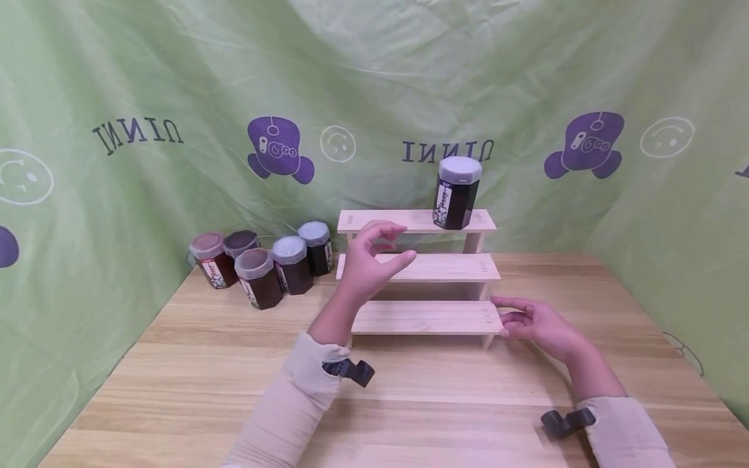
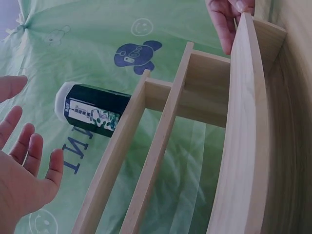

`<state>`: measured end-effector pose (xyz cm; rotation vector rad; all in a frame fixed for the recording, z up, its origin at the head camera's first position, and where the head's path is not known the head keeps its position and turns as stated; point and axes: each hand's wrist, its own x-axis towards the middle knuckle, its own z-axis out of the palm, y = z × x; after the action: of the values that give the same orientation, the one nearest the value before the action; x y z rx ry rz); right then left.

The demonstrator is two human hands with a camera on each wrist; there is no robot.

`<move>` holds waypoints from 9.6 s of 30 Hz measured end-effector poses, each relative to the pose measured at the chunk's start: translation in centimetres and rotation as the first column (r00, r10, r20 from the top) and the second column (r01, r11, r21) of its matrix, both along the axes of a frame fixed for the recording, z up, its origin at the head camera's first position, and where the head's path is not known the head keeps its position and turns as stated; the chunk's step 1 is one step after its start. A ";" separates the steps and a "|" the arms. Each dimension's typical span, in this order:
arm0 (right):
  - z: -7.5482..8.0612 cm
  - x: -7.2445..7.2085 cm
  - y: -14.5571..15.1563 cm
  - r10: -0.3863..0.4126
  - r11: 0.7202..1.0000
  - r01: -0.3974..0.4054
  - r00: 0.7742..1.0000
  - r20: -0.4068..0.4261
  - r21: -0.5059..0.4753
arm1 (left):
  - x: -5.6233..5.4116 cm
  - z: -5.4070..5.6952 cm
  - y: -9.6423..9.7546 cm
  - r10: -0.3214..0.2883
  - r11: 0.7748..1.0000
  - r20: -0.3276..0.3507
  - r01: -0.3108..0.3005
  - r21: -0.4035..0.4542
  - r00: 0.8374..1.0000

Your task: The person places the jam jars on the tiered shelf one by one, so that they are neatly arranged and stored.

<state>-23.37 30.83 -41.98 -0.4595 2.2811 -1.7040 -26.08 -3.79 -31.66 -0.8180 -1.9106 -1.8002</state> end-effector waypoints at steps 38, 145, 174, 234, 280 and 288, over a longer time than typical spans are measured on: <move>0.2 0.3 -0.2 0.004 1.000 -0.004 1.000 -0.012 -0.003 | 2.3 -1.9 -10.5 0.100 0.995 0.039 -0.098 -0.036 0.994; 0.2 0.3 -0.3 -0.011 1.000 0.011 1.000 0.002 -0.016 | -1.0 -8.1 -23.0 0.564 0.806 0.471 -0.575 -0.137 0.679; 0.8 0.6 -0.8 -0.033 0.999 0.033 0.999 -0.002 0.014 | 2.2 -5.9 -21.5 0.539 0.825 0.449 -0.554 -0.110 0.713; 0.4 0.7 -0.7 -0.033 0.999 0.033 0.999 -0.006 -0.010 | 1.3 1.7 -15.2 0.339 0.941 0.261 -0.330 -0.078 0.904; 0.2 0.5 -0.5 -0.035 0.999 0.035 0.999 -0.010 -0.012 | -3.8 6.6 -7.4 0.286 0.958 0.245 -0.281 -0.055 0.926; 0.1 0.4 -0.5 -0.036 0.999 0.036 0.999 -0.010 -0.009 | -4.7 6.9 -6.7 0.277 0.960 0.243 -0.275 -0.042 0.929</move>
<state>-22.93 30.32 -41.88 -0.4323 2.3028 -1.7334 -30.82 -10.48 -24.80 -0.3125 -2.0648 -1.7854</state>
